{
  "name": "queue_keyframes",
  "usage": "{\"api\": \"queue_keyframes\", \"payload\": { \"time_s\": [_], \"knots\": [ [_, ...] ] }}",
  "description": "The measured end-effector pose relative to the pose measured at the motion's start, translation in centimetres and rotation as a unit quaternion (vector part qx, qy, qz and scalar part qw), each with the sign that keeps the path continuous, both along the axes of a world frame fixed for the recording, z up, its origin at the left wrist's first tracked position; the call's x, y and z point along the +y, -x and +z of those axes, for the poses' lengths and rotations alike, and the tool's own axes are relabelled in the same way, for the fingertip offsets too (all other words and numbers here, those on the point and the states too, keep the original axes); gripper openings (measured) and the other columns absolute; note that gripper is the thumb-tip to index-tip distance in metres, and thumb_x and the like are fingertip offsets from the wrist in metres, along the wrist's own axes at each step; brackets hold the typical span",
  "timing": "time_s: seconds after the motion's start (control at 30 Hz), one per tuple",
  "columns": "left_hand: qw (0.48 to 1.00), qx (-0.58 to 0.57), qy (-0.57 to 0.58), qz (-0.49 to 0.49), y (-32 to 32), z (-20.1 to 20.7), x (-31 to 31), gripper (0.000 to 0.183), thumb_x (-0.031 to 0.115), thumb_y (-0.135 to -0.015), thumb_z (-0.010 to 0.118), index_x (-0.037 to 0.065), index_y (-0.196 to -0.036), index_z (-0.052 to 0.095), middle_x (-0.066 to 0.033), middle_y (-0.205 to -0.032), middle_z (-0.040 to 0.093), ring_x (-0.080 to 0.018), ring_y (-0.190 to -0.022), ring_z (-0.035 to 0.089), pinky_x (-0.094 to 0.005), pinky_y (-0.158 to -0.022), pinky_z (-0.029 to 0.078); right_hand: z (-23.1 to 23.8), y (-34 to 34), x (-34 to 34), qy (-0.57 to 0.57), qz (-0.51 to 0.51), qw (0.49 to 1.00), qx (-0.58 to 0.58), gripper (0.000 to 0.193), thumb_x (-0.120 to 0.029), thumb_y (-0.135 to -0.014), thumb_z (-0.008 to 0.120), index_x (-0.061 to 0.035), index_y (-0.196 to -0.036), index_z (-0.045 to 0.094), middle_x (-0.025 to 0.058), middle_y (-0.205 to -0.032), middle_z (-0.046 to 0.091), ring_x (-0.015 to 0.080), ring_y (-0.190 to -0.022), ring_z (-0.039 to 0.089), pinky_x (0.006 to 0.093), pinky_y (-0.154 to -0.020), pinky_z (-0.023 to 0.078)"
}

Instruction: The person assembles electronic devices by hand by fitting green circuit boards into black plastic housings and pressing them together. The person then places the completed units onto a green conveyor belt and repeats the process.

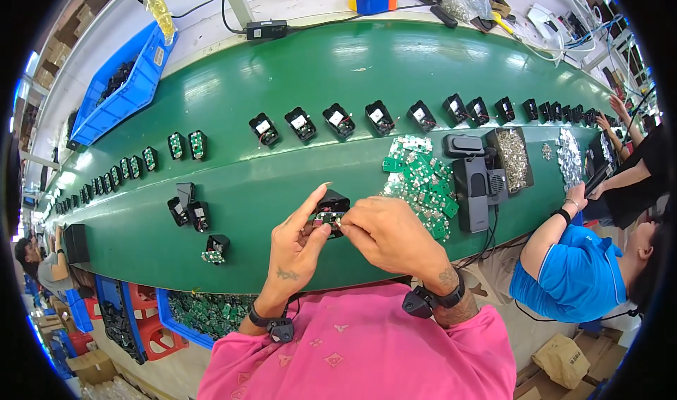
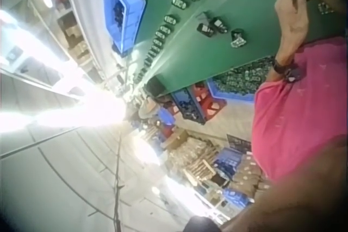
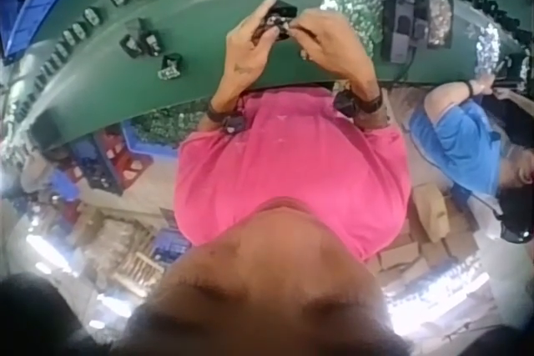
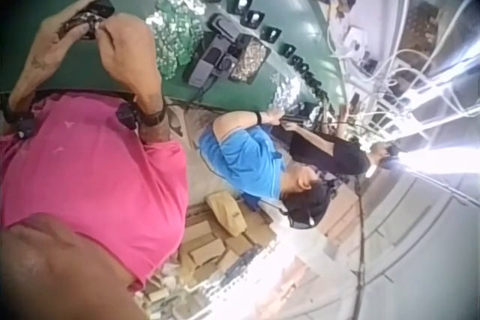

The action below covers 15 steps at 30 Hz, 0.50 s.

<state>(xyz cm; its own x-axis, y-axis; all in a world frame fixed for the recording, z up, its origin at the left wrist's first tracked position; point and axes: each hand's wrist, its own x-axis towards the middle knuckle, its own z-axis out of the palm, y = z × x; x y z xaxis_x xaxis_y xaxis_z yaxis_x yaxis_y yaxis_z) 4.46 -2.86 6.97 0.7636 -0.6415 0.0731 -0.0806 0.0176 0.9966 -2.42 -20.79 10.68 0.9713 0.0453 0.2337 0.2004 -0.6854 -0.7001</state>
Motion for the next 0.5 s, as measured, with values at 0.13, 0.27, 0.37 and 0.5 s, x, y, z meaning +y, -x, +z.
{"api": "queue_keyframes", "payload": {
  "time_s": [0.13, 0.27, 0.37, 0.5],
  "knots": [
    [0.997, -0.075, -0.018, -0.007, -0.3, 0.4, -0.1, 0.053, -0.006, -0.091, 0.057, 0.006, -0.143, 0.051, -0.0193, -0.127, 0.061, -0.0229, -0.098, 0.068, -0.0304, -0.079, 0.056, -0.2, 0.0, -0.2, -0.025, -0.003, 1.0, 0.018, 0.007, -0.006, -0.082, 0.069, 0.0008, -0.082, 0.067, 0.0112, -0.071, 0.062, 0.029, -0.063, 0.06, 0.0372, -0.056, 0.045],
    [0.995, -0.093, -0.033, -0.005, -0.3, 0.6, -0.2, 0.055, -0.011, -0.088, 0.058, 0.004, -0.14, 0.054, -0.0152, -0.125, 0.064, -0.0165, -0.1, 0.067, -0.029, -0.085, 0.057, -0.1, 0.1, -0.1, -0.043, -0.015, 0.998, 0.033, 0.008, -0.006, -0.082, 0.069, 0.0013, -0.082, 0.066, 0.0119, -0.069, 0.061, 0.0275, -0.059, 0.059, 0.037, -0.053, 0.044],
    [0.987, -0.153, -0.048, 0.034, 0.1, 0.6, -0.3, 0.054, -0.01, -0.087, 0.06, 0.004, -0.138, 0.055, -0.0165, -0.124, 0.064, -0.019, -0.1, 0.068, -0.0295, -0.084, 0.057, -0.2, 0.0, 0.6, -0.045, -0.049, 0.997, 0.025, 0.008, -0.006, -0.082, 0.068, 0.0019, -0.081, 0.066, 0.0128, -0.067, 0.06, 0.0271, -0.055, 0.057, 0.0372, -0.051, 0.043],
    [0.968, -0.225, -0.098, 0.046, 0.1, 0.6, -0.4, 0.053, -0.009, -0.086, 0.061, 0.003, -0.137, 0.056, -0.0175, -0.12, 0.065, -0.0206, -0.098, 0.069, -0.0302, -0.083, 0.058, -0.4, -0.2, 0.6, -0.062, -0.087, 0.991, 0.077, 0.01, -0.006, -0.082, 0.067, 0.0028, -0.079, 0.066, 0.0131, -0.065, 0.061, 0.0228, -0.053, 0.057, 0.034, -0.051, 0.043]
  ]
}}
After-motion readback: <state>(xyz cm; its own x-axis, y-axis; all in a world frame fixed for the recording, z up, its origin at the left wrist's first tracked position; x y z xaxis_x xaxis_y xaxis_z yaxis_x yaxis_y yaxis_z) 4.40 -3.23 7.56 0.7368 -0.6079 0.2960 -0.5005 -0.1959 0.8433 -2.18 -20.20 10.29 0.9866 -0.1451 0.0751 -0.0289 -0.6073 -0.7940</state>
